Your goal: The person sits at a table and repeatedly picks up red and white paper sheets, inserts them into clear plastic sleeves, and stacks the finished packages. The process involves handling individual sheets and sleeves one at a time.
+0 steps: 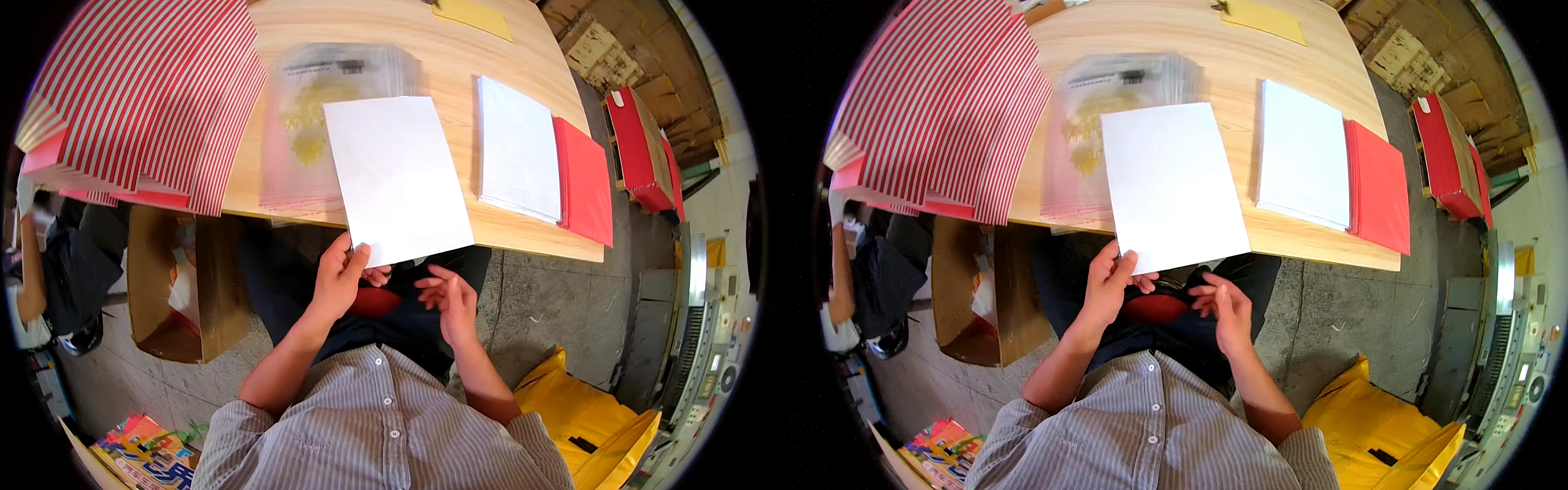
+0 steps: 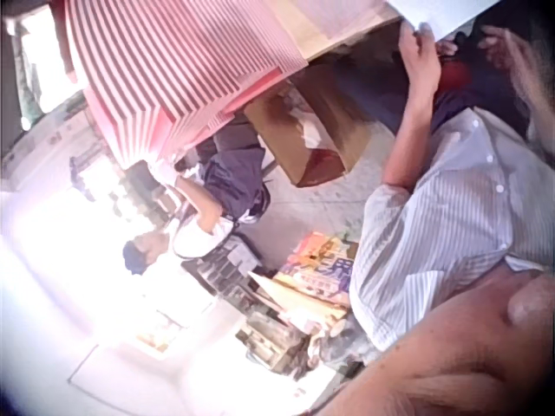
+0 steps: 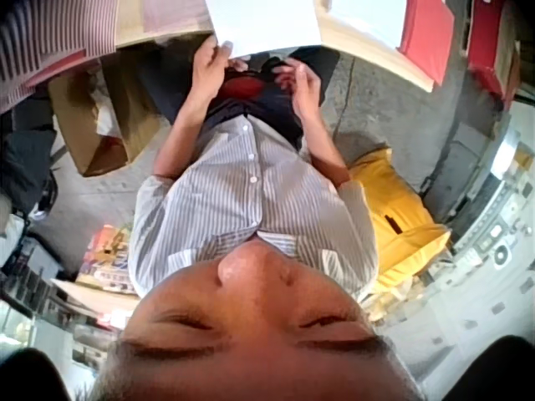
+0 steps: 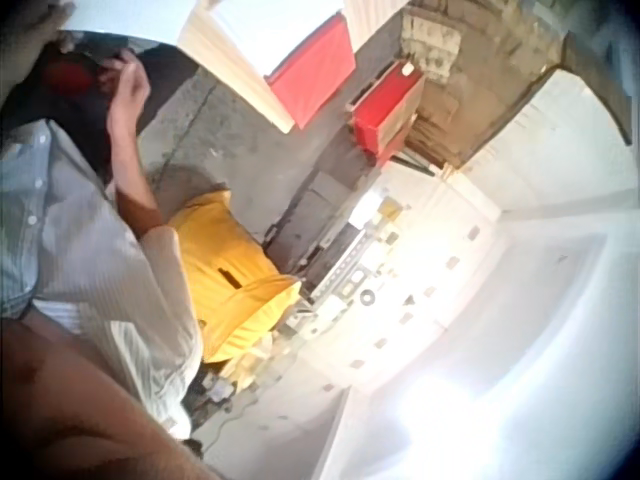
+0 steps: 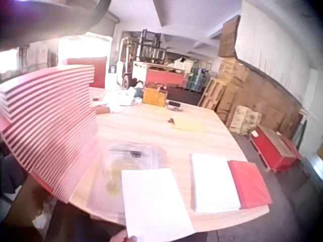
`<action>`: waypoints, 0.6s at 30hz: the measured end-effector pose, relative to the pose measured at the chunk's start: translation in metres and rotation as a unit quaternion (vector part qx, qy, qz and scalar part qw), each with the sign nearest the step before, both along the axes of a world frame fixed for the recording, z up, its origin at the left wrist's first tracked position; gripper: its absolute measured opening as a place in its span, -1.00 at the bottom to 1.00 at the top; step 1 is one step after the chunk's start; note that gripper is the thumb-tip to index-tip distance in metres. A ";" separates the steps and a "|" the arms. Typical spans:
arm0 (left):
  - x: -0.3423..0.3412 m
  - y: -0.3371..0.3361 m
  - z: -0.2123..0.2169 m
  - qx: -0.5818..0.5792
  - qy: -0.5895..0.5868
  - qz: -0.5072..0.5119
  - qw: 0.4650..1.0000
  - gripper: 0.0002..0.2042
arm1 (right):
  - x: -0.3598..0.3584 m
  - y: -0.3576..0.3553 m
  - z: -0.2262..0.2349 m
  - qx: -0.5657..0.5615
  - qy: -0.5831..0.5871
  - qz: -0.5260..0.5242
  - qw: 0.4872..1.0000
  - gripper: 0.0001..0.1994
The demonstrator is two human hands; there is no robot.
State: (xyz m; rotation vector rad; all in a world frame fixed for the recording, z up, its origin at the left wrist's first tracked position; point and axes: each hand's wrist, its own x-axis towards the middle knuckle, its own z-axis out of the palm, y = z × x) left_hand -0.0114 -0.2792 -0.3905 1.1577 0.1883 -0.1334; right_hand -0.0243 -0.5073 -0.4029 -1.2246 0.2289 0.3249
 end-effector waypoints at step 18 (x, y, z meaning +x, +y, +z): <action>-0.001 -0.012 0.052 0.180 -0.132 -0.077 0.972 -0.60 | 0.090 -0.028 0.072 0.097 -0.065 -0.230 0.966 -0.90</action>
